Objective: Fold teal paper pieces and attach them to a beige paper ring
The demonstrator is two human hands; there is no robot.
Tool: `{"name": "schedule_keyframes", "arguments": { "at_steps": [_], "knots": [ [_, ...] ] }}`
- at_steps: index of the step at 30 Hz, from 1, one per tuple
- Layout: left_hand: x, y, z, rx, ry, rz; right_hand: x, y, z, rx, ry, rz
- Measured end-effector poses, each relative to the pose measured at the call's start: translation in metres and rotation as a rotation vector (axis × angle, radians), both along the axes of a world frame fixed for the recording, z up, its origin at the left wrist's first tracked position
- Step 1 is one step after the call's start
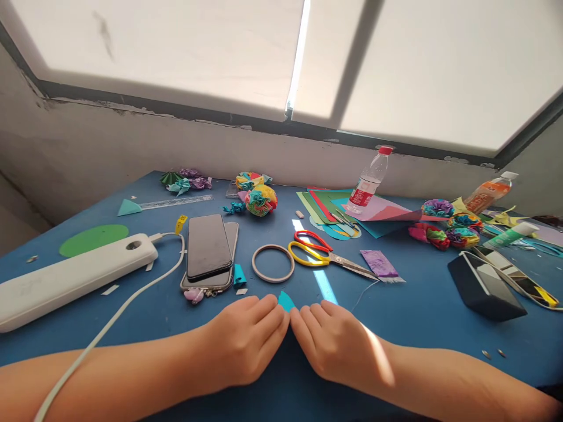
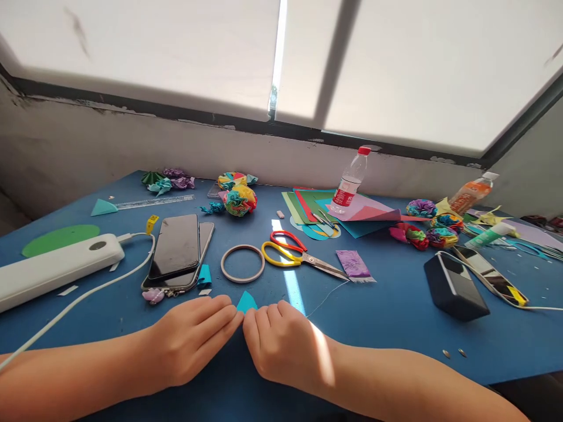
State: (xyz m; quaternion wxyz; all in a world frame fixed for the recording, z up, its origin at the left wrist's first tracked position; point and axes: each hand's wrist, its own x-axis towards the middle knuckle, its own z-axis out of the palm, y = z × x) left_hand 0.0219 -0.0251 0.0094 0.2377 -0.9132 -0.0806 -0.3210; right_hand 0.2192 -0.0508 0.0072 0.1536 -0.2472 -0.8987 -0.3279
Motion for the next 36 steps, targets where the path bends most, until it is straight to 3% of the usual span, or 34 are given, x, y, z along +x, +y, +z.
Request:
{"name": "schedule_keyframes", "arguments": {
  "at_steps": [9,31,36],
  "knots": [
    [0.002,0.002,-0.003,0.009,0.013,0.016,0.001,0.003,0.0,0.046,0.06,-0.031],
    [0.003,-0.002,-0.001,0.039,0.035,0.011,-0.001,-0.003,-0.003,0.085,-0.033,-0.079],
    [0.001,0.004,-0.004,-0.125,0.042,0.045,0.003,0.008,0.0,0.06,0.038,-0.019]
  ]
}}
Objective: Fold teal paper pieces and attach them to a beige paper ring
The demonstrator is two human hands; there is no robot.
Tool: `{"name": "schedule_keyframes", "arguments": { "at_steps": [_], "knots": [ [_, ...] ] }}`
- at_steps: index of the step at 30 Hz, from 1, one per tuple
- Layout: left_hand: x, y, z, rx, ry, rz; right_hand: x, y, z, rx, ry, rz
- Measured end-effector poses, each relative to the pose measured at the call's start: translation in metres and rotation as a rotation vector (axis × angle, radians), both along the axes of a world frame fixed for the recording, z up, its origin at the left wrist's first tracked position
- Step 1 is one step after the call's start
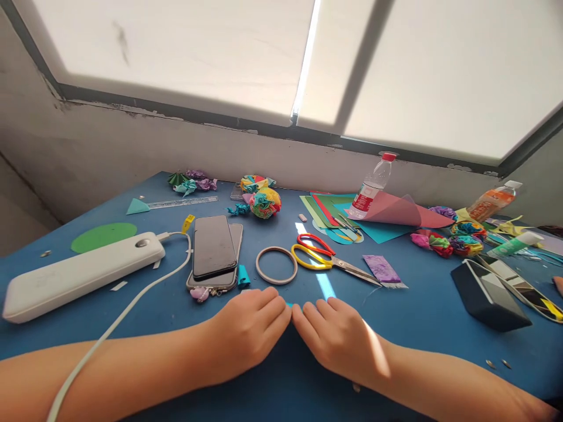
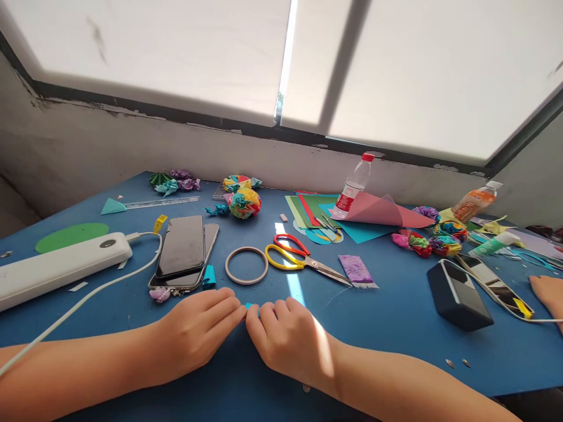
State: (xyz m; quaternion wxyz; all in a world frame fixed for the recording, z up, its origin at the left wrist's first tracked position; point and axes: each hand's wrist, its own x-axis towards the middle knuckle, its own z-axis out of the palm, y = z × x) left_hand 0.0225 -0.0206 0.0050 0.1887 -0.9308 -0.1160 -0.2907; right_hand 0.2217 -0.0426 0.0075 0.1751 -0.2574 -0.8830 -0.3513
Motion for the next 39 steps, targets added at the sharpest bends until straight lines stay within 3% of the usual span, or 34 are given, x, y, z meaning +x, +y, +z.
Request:
{"name": "schedule_keyframes", "arguments": {
  "at_steps": [5,8,12,25,28,33,35,39],
  "knots": [
    [-0.001,0.002,0.004,-0.481,-0.21,0.204,0.006,0.012,0.007,-0.003,0.06,0.078],
    [-0.001,0.003,0.007,-0.772,-0.219,0.263,0.007,0.011,0.01,0.016,0.062,0.1],
    [-0.002,0.004,0.006,-0.866,-0.207,0.24,0.004,0.007,0.01,0.017,0.044,0.125],
    [-0.001,0.007,0.001,-0.739,-0.19,0.261,0.006,0.01,0.009,0.094,0.018,0.148],
    [0.0,0.006,-0.001,-0.56,-0.203,0.335,0.013,0.02,0.014,0.191,0.0,0.112],
    [0.001,0.003,-0.002,-0.268,-0.068,0.371,0.025,0.036,0.019,0.292,0.029,-0.11],
    [0.001,0.002,-0.003,-0.145,-0.027,0.308,0.024,0.036,0.017,0.223,0.061,-0.083],
    [-0.001,-0.003,-0.007,0.114,-0.005,0.153,0.013,0.022,0.011,0.038,0.013,0.103]
  ]
}}
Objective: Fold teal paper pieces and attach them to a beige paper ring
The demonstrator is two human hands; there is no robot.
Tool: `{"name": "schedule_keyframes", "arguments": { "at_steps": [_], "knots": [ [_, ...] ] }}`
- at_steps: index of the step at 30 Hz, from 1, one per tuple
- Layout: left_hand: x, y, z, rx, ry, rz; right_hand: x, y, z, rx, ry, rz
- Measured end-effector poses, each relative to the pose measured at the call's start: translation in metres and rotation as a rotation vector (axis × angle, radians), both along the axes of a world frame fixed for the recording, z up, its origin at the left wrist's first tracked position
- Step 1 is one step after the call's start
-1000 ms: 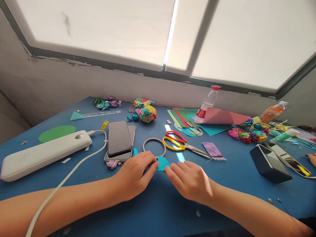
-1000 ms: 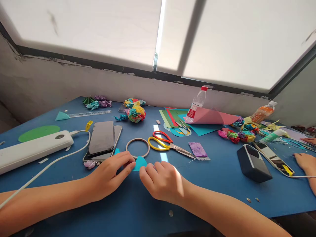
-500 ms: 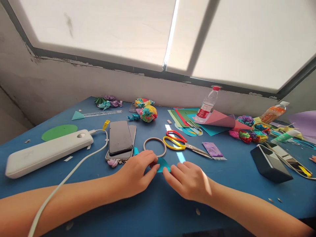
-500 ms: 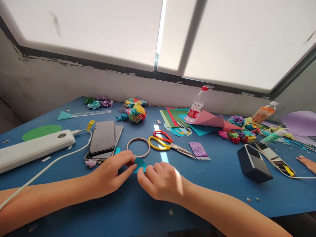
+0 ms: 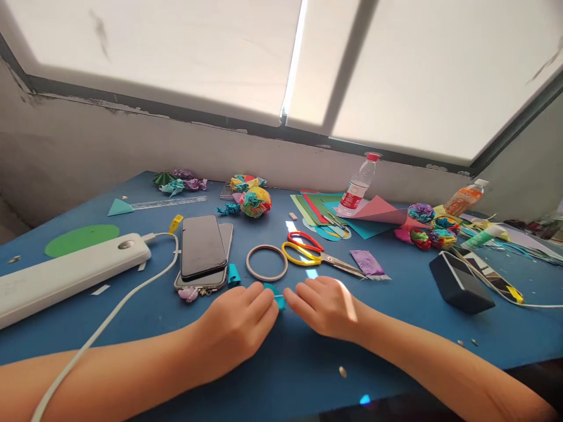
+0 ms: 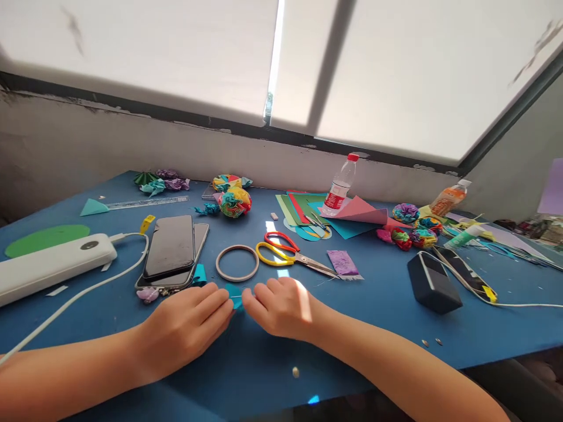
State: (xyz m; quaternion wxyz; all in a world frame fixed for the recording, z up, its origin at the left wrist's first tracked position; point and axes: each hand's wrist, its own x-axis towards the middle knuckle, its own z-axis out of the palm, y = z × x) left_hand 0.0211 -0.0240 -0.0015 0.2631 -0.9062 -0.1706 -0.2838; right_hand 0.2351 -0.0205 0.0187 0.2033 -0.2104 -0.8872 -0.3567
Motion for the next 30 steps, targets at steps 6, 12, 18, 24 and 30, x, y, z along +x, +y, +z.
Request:
{"name": "schedule_keyframes", "arguments": {
  "at_steps": [6,12,18,24,30],
  "knots": [
    [-0.003,-0.009,0.001,0.169,-0.026,-0.094,-0.008,-0.012,-0.003,-0.178,0.003,0.034],
    [-0.001,-0.007,0.006,0.184,-0.085,-0.078,-0.009,-0.014,-0.003,-0.25,0.023,0.031],
    [0.0,-0.001,0.005,0.019,-0.132,-0.108,-0.007,-0.015,-0.004,-0.191,0.093,0.067],
    [0.0,0.003,-0.003,-0.241,-0.215,-0.121,-0.006,-0.018,0.002,-0.066,0.096,0.162],
    [0.001,0.004,-0.002,-0.497,-0.308,-0.122,-0.006,-0.019,0.003,-0.088,0.128,0.149]
  ]
}}
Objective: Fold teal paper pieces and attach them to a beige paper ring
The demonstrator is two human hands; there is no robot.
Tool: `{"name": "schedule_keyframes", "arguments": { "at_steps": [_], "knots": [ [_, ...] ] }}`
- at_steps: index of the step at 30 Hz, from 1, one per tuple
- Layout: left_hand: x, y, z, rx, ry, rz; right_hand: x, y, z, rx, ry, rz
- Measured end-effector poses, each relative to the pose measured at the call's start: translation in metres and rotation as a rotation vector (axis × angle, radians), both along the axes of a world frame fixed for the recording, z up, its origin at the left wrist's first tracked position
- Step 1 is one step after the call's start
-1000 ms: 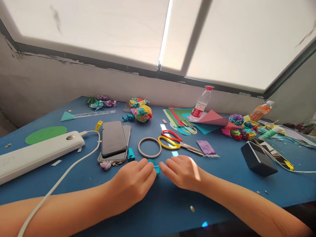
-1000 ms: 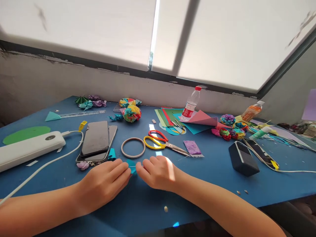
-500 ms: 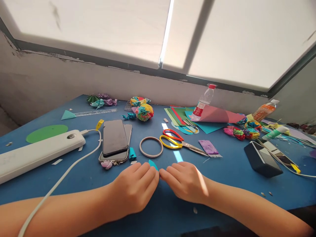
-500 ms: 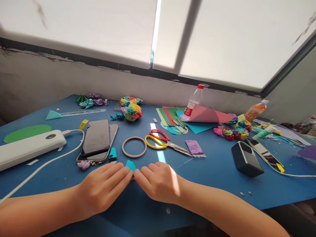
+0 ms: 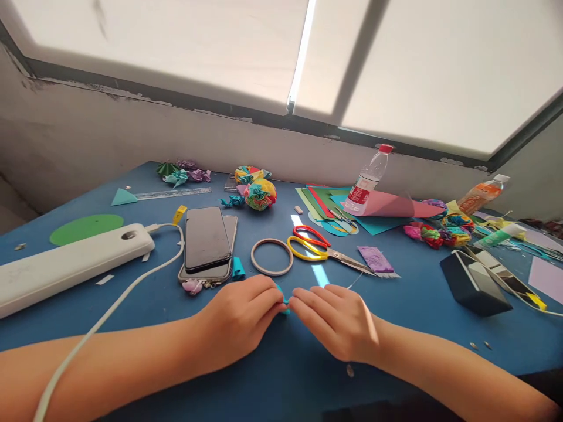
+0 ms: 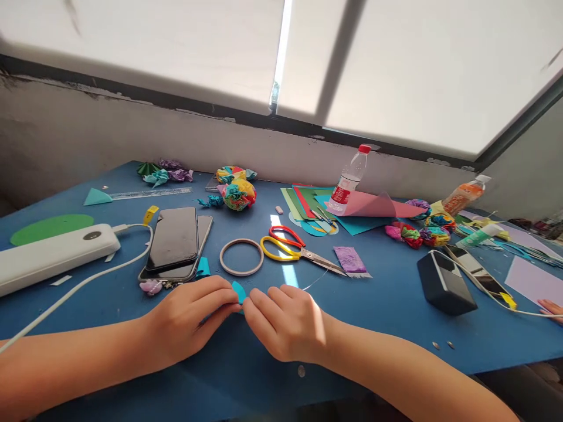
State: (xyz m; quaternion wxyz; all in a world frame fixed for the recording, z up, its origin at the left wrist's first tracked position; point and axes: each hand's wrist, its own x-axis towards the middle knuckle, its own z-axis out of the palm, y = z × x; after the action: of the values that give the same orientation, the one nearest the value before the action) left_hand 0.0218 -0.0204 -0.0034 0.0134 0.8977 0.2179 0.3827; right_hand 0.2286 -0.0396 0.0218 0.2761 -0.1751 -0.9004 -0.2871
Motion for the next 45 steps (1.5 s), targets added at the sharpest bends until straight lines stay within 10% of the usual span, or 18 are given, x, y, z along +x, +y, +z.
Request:
{"name": "schedule_keyframes", "arguments": {
  "at_steps": [19,34,45],
  "knots": [
    [0.002,0.001,0.01,-0.378,-0.129,-0.026,0.004,0.004,-0.003,0.222,-0.088,0.036],
    [-0.003,0.003,-0.005,0.158,0.035,-0.068,-0.003,0.005,-0.008,-0.071,0.057,-0.02],
    [-0.002,0.001,0.001,0.178,0.142,-0.071,-0.006,0.002,-0.008,-0.183,0.011,-0.123]
  ]
}}
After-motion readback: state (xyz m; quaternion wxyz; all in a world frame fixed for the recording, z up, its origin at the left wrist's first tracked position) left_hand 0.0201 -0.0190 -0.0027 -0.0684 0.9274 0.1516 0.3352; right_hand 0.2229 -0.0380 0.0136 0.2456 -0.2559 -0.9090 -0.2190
